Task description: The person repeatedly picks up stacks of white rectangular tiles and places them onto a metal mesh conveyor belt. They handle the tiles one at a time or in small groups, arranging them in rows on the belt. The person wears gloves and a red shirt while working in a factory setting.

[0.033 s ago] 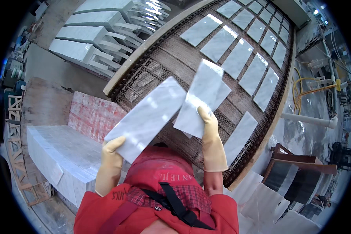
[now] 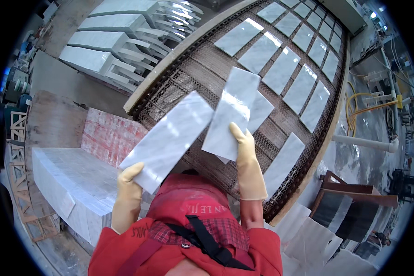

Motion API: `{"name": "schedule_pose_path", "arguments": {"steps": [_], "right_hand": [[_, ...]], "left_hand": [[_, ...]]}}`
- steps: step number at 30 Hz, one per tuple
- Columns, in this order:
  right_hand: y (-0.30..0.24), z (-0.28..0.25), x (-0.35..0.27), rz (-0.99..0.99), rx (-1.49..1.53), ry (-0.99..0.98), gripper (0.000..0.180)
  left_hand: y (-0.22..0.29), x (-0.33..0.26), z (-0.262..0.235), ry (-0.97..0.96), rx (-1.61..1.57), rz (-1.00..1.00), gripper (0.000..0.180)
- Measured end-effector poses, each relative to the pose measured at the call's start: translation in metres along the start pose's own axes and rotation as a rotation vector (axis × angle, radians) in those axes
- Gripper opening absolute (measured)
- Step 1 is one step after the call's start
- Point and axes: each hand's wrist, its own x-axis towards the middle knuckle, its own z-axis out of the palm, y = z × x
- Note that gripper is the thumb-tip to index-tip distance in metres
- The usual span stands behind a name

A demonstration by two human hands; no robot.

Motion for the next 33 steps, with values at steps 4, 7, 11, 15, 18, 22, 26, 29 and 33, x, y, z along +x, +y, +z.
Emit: {"name": "schedule_pose_path", "arguments": {"steps": [4, 7, 11, 15, 18, 22, 26, 29, 33], "right_hand": [[0.019, 0.075, 0.041, -0.004, -0.046, -0.008, 0.048], [0.041, 0.112, 0.081, 0.001, 0.003, -0.055, 0.045], [0.078, 0.148, 0.116, 0.048, 0.066, -0.091, 0.046], [0.117, 0.158, 0.141, 0.132, 0.175, -0.17, 0.047], [0.134, 0.158, 0.15, 0.2, 0.253, -0.212, 0.049], [0.137, 0.155, 0.141, 0.205, 0.265, -0.235, 0.05], [0.115, 0.152, 0.102, 0.152, 0.069, -0.277, 0.053], [0.095, 0.141, 0.06, 0.109, -0.302, -0.387, 0.059], [0.081, 0.132, -0.02, 0.349, -0.14, -0.706, 0.069]], "left_hand": [[0.002, -0.022, -0.046, 0.256, -0.028, 0.174, 0.056], [0.0, -0.034, -0.078, 0.341, -0.117, 0.295, 0.054], [-0.009, -0.06, -0.131, 0.509, -0.213, 0.322, 0.05], [-0.017, -0.078, -0.153, 0.563, -0.255, 0.321, 0.051], [-0.029, -0.08, -0.169, 0.59, -0.258, 0.356, 0.05], [-0.029, -0.082, -0.17, 0.515, -0.32, 0.314, 0.05], [-0.019, -0.079, -0.144, 0.499, -0.283, 0.319, 0.051], [-0.02, -0.069, -0.136, 0.442, -0.217, 0.376, 0.055], [-0.008, -0.062, -0.091, 0.304, -0.122, 0.318, 0.055]]}}
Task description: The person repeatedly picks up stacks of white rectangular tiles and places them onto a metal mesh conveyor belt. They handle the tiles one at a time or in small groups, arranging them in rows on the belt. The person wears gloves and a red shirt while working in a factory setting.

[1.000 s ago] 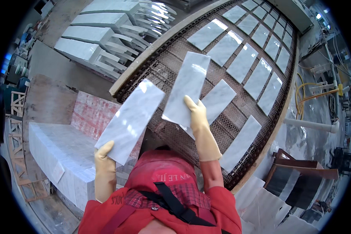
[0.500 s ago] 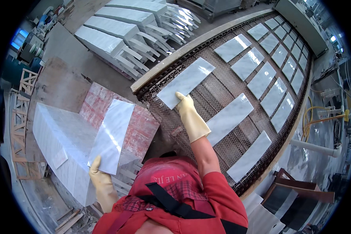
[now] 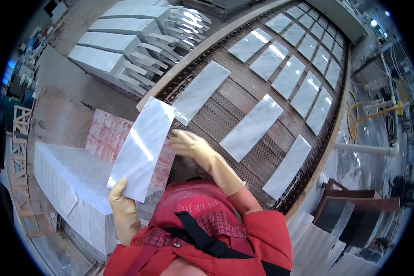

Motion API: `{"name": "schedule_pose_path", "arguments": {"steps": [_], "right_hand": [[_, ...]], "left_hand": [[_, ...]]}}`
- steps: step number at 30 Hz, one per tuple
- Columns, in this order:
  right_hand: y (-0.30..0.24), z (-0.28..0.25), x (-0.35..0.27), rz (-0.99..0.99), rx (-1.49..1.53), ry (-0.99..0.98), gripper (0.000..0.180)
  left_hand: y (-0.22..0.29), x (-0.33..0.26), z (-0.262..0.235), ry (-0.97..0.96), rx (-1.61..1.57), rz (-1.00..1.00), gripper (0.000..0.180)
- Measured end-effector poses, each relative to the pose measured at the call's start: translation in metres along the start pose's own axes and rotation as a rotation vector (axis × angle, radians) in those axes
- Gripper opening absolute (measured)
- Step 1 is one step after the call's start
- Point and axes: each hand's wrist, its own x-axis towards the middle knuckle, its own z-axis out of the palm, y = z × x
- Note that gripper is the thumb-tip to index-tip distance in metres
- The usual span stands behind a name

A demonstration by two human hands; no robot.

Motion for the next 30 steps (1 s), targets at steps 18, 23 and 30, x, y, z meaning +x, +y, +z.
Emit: {"name": "schedule_pose_path", "arguments": {"steps": [18, 23, 30], "right_hand": [[0.02, -0.068, -0.087, -0.721, 1.036, 0.516, 0.058], [0.03, -0.072, -0.105, -0.724, 1.07, 0.572, 0.06], [0.059, -0.088, -0.119, -0.745, 1.09, 0.481, 0.06]], "left_hand": [[-0.085, 0.018, 0.122, -0.874, -0.156, -0.881, 0.082], [-0.094, 0.01, 0.13, -0.944, -0.091, -0.852, 0.081], [-0.1, -0.001, 0.129, -0.948, -0.049, -0.828, 0.074]]}}
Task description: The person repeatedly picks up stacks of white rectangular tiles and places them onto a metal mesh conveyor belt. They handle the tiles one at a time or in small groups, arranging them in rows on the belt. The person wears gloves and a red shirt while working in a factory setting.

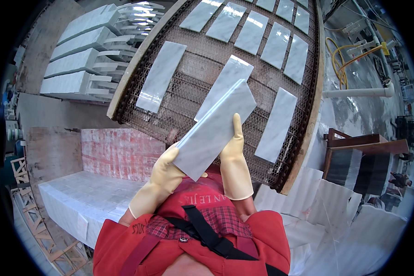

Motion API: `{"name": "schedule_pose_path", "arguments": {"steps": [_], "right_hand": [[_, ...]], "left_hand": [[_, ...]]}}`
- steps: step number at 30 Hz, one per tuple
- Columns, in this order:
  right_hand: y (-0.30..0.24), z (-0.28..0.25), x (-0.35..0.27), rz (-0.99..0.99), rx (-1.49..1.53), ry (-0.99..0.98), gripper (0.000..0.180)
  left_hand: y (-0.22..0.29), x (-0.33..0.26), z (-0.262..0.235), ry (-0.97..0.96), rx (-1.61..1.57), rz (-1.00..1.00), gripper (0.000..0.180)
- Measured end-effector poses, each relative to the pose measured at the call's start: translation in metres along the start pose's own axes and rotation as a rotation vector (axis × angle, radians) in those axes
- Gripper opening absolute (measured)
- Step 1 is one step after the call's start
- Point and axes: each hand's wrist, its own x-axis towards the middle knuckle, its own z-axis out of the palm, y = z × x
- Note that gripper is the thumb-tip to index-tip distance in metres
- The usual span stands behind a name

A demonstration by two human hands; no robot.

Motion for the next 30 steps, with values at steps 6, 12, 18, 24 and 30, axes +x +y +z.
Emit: {"name": "schedule_pose_path", "arguments": {"steps": [6, 12, 18, 24, 30], "right_hand": [[-0.005, -0.024, 0.001, 0.071, 0.077, -0.039, 0.05], [-0.01, -0.031, -0.004, 0.023, -0.022, 0.192, 0.053], [-0.019, -0.046, -0.013, 0.003, -0.09, 0.185, 0.061], [-0.015, -0.044, -0.053, 0.166, -0.704, 0.174, 0.07], [-0.006, -0.026, -0.054, 0.138, -0.743, 0.28, 0.067]], "left_hand": [[-0.004, -0.001, 0.003, 0.038, -0.027, 0.0, 0.073], [-0.013, 0.011, -0.004, 0.046, -0.07, -0.097, 0.066], [-0.025, 0.031, -0.012, 0.106, -0.08, -0.222, 0.064], [-0.039, 0.035, -0.032, 0.158, -0.097, -0.179, 0.068], [-0.039, 0.037, -0.029, 0.145, -0.361, -0.272, 0.085]]}}
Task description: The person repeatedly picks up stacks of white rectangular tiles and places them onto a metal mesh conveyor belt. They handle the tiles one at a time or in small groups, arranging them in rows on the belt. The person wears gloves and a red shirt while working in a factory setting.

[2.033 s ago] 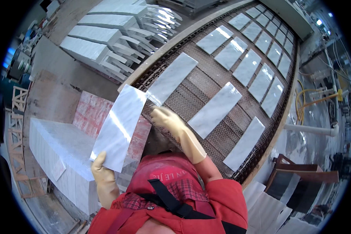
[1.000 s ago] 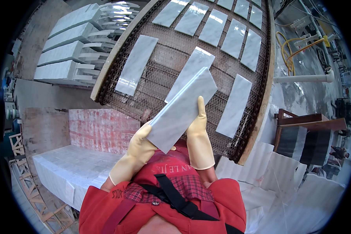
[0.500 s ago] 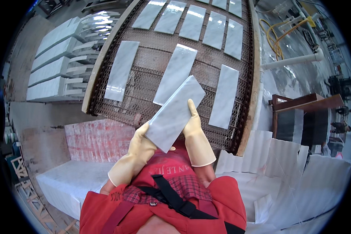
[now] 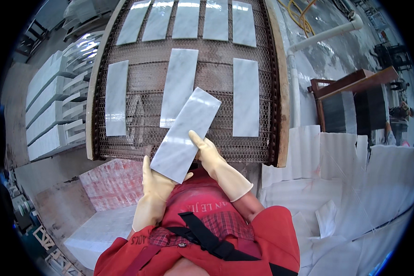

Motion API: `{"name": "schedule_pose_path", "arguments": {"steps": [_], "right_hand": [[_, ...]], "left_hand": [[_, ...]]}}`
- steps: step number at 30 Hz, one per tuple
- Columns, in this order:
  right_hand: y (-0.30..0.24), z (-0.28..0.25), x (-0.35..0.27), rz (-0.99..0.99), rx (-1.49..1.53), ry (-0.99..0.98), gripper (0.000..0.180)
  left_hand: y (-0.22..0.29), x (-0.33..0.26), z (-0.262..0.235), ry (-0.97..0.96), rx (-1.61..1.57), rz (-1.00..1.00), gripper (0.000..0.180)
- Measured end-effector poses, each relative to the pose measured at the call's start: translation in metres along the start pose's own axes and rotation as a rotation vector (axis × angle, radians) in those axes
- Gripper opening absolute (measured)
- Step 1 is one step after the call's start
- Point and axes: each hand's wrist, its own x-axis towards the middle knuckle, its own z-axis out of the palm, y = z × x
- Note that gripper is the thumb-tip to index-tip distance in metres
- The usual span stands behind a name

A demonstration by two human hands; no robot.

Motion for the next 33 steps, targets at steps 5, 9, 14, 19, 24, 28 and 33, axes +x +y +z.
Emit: {"name": "schedule_pose_path", "arguments": {"steps": [5, 9, 14, 19, 24, 28, 33], "right_hand": [[0.007, -0.021, 0.009, 0.041, 0.09, -0.051, 0.065], [-0.002, -0.024, 0.001, 0.036, 0.091, -0.034, 0.067], [-0.012, -0.028, -0.006, 0.05, -0.079, -0.012, 0.072], [-0.014, -0.04, -0.017, 0.06, -0.343, -0.032, 0.072], [-0.004, -0.044, -0.022, 0.09, -0.293, -0.164, 0.073], [-0.005, -0.05, -0.02, 0.176, -0.273, -0.177, 0.071], [0.0, -0.051, -0.018, 0.164, -0.231, -0.14, 0.068]], "left_hand": [[-0.011, -0.004, -0.016, 0.081, 0.116, -0.165, 0.089], [-0.026, -0.001, -0.013, 0.118, 0.002, -0.15, 0.089], [-0.031, -0.002, -0.006, 0.131, 0.044, -0.088, 0.087], [-0.035, -0.001, -0.016, 0.13, 0.059, -0.065, 0.091], [-0.041, 0.002, -0.022, 0.186, 0.063, -0.034, 0.094], [-0.046, 0.001, -0.018, 0.232, 0.102, -0.006, 0.097], [-0.048, 0.002, -0.019, 0.211, 0.176, 0.037, 0.092]]}}
